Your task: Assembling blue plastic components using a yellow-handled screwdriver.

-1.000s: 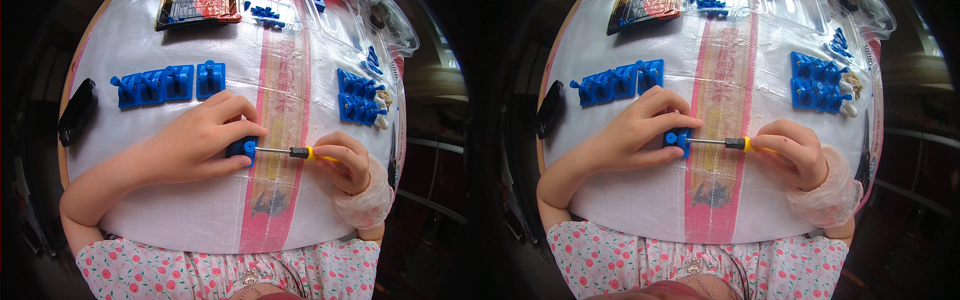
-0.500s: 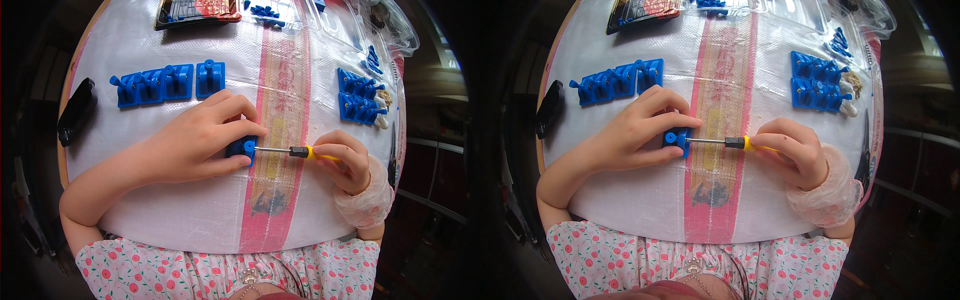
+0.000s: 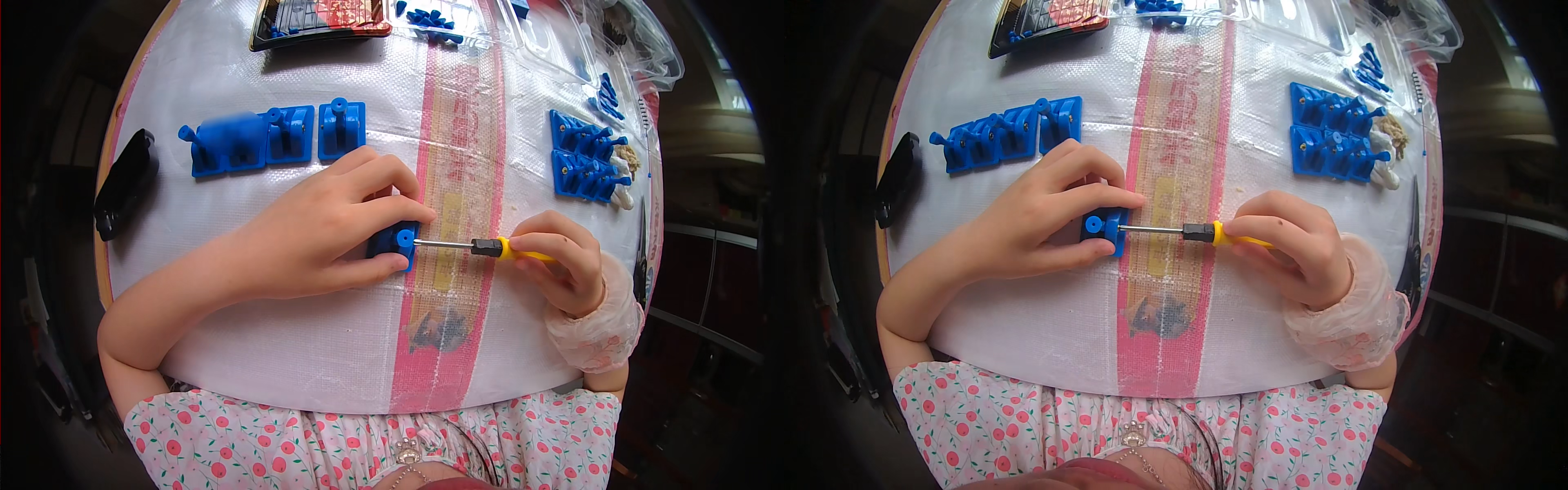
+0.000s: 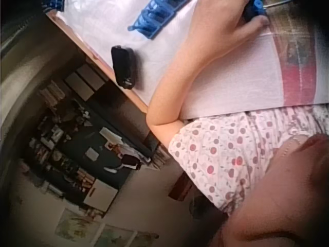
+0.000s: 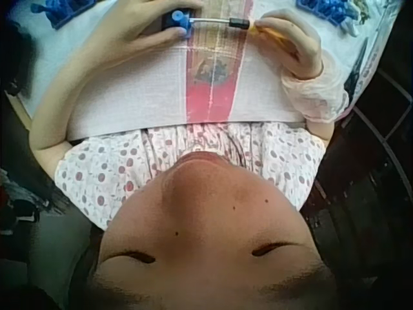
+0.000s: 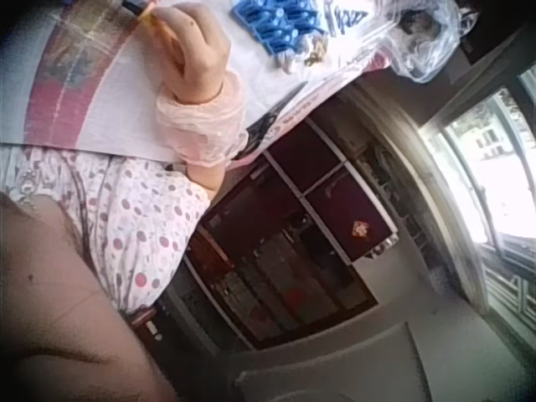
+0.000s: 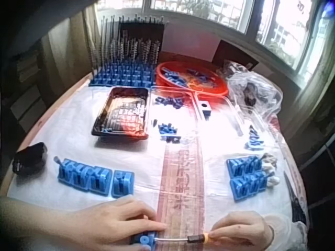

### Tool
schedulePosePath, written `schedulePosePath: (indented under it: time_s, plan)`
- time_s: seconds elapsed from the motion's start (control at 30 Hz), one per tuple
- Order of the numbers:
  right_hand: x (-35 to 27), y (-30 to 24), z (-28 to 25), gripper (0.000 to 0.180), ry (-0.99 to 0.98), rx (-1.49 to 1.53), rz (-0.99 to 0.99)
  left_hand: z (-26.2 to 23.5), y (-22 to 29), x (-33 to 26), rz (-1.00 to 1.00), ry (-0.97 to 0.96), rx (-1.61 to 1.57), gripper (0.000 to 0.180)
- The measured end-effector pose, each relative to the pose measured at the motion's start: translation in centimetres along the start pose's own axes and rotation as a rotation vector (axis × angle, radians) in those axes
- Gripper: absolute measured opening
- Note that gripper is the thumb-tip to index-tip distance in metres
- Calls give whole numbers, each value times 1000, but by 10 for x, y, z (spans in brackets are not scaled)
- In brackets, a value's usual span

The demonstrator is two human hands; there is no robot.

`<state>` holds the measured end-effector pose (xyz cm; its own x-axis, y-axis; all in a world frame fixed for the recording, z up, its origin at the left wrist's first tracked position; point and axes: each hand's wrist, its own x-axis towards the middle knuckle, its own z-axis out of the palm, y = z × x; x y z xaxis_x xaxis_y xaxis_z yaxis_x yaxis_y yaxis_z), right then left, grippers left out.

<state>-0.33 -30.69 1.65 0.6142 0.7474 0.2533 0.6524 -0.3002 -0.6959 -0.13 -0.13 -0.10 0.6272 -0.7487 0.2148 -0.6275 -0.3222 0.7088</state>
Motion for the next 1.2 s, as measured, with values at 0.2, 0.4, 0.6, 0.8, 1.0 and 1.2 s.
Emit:
schedulePosePath:
  time_s: [0.2, 0.4, 0.6, 0.8, 1.0, 1.2]
  plan:
    - [-1, 1, 0, 27, 2, 5, -4, 0, 0, 0, 5, 6, 1, 44]
    - [0, 1, 0, 28, -1, -3, -4, 0, 0, 0, 4, 8, -4, 43]
    - [0, 0, 0, 27, 5, -4, -9, 0, 0, 0, -5, 3, 0, 43]
    - [-1, 1, 2, 27, 24, -14, -27, 1, 0, 0, -1, 9, 1, 44]
    - [-1, 1, 2, 27, 31, -28, -43, 1, 0, 0, 1, 5, 3, 44]
    - [0, 0, 2, 29, 28, -39, -48, 0, 0, 0, -4, 5, 5, 44]
